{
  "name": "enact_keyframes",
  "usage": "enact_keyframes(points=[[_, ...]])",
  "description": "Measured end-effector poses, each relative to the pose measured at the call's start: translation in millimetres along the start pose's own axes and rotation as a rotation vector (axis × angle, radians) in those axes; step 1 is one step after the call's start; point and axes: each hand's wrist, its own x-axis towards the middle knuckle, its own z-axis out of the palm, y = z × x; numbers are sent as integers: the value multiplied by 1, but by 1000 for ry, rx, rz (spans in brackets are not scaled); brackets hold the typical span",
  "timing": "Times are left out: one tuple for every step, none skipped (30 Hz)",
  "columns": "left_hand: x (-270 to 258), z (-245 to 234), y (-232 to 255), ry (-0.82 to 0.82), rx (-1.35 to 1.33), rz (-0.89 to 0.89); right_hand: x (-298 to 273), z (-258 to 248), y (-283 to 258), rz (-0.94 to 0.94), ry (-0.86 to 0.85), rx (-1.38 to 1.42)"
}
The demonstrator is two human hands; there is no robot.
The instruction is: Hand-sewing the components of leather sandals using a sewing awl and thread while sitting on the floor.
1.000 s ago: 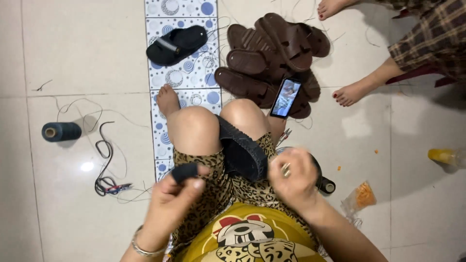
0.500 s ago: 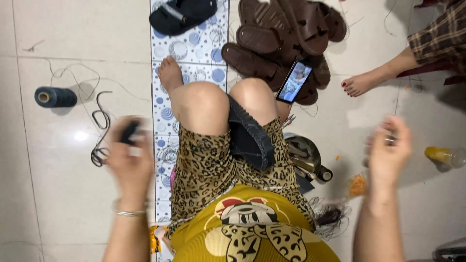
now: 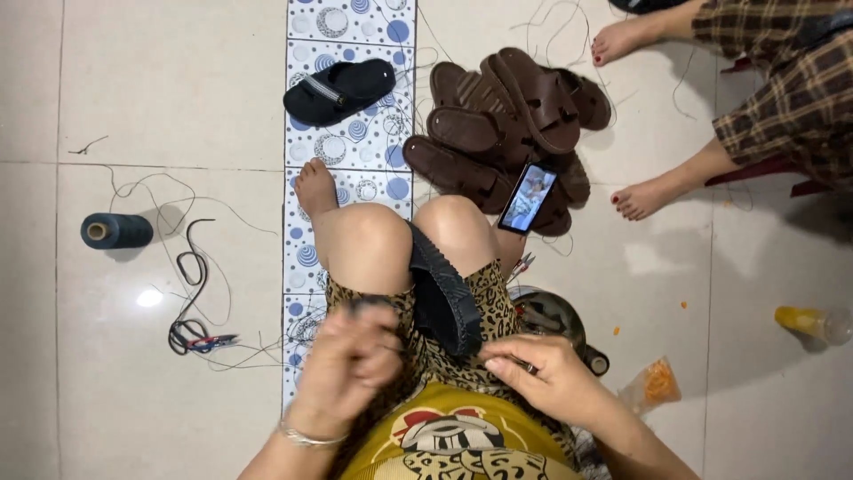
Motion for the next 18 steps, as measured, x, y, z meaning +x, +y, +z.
enact_keyframes(points=[[-1,-14,6,17,-213,85,-1,-1,-6,-86,29,-84],[-5,-10,23,24,-213,75,-1,0,-9,-77,30,-77],[-10,-6,40,3,-235,153,-1,0,-12,-136,43,-9],[-10,-2,58,-28,-255,240,3,-2,-13,-207,58,53],[-7,-7,55,-32,-252,237,7,-1,-10,-208,63,52],[-5,-12,53,32,-239,251,9,3,-8,-237,71,145],[-4,-18,51,95,-225,265,11,6,-5,-267,79,237],[2,-24,49,101,-221,257,10,7,-3,-261,83,246],[7,-31,48,144,-73,276,8,8,-2,-233,104,289],[12,-37,46,185,75,295,7,8,-1,-206,124,331],[12,-47,47,189,78,290,3,6,0,-202,126,337],[10,-57,48,504,648,408,-1,5,0,-182,147,339],[8,-69,49,819,1224,497,-4,4,2,-162,167,342],[6,-60,50,837,1231,473,-4,4,-4,-145,155,360],[5,-52,51,648,1492,825,-3,4,-8,-156,248,366],[-2,-45,47,416,1727,1149,-6,6,-12,-149,326,375],[-12,-19,27,444,1741,1099,-15,11,-11,-115,300,397],[-7,9,13,340,1474,968,-15,11,-10,-145,307,304]])
